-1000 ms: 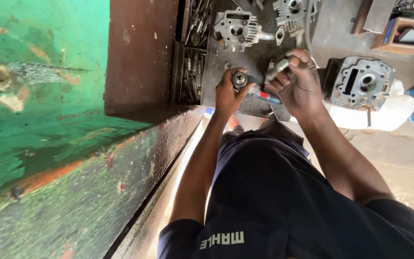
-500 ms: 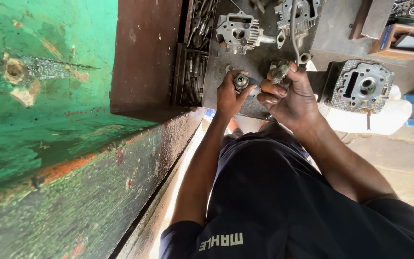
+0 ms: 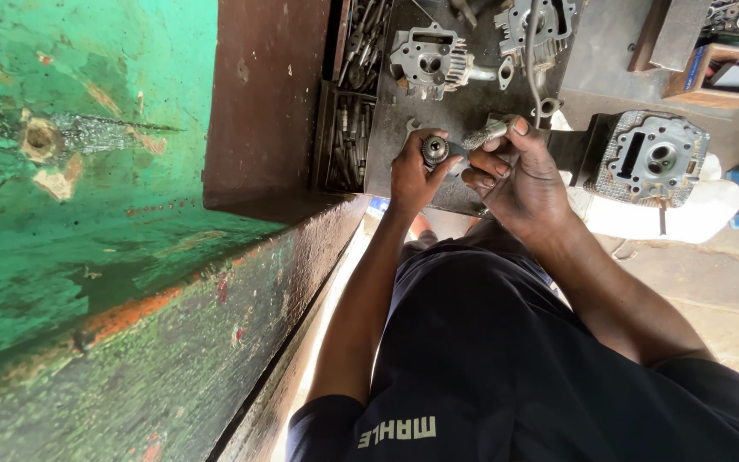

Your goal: Using an electric drill to ream or clean ports on motorcycle engine cylinder heads at a workbench.

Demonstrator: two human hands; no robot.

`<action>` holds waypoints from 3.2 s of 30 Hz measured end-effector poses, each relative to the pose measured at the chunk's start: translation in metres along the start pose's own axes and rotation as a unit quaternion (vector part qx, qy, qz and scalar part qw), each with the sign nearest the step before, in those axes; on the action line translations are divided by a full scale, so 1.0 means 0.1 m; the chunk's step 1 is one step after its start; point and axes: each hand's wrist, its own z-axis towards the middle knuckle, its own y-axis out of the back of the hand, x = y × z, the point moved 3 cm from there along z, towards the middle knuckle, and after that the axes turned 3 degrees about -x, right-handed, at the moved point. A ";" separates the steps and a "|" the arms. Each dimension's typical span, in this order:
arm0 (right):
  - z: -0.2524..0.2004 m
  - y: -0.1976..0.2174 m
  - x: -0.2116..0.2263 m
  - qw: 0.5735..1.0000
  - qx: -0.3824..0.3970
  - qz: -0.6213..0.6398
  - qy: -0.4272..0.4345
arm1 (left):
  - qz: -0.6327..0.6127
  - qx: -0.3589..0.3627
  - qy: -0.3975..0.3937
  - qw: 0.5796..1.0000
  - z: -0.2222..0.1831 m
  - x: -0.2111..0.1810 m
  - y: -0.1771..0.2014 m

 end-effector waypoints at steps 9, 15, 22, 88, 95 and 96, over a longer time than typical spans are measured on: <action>0.08 0.10 -0.01 0.999 -0.015 0.033 0.001 | 0.015 0.010 0.000 1.000 -0.01 0.09 -0.03; 0.52 0.28 -0.12 0.994 -0.084 -0.069 0.017 | 0.002 -0.006 -0.028 1.000 -0.07 0.03 0.09; 1.36 1.18 -0.37 0.858 -0.147 -0.490 0.044 | 0.022 0.008 -0.043 0.999 -0.17 0.03 0.10; 0.31 -0.51 0.30 0.957 0.211 -0.117 0.162 | 0.078 0.018 0.037 0.996 0.04 0.32 -0.13; 0.14 -0.62 0.31 0.952 0.274 -0.089 0.102 | 0.057 0.019 0.034 0.998 0.04 0.03 -0.02; 0.21 -0.52 0.29 0.952 0.273 -0.090 0.101 | 0.056 0.019 0.035 0.998 0.05 0.12 -0.05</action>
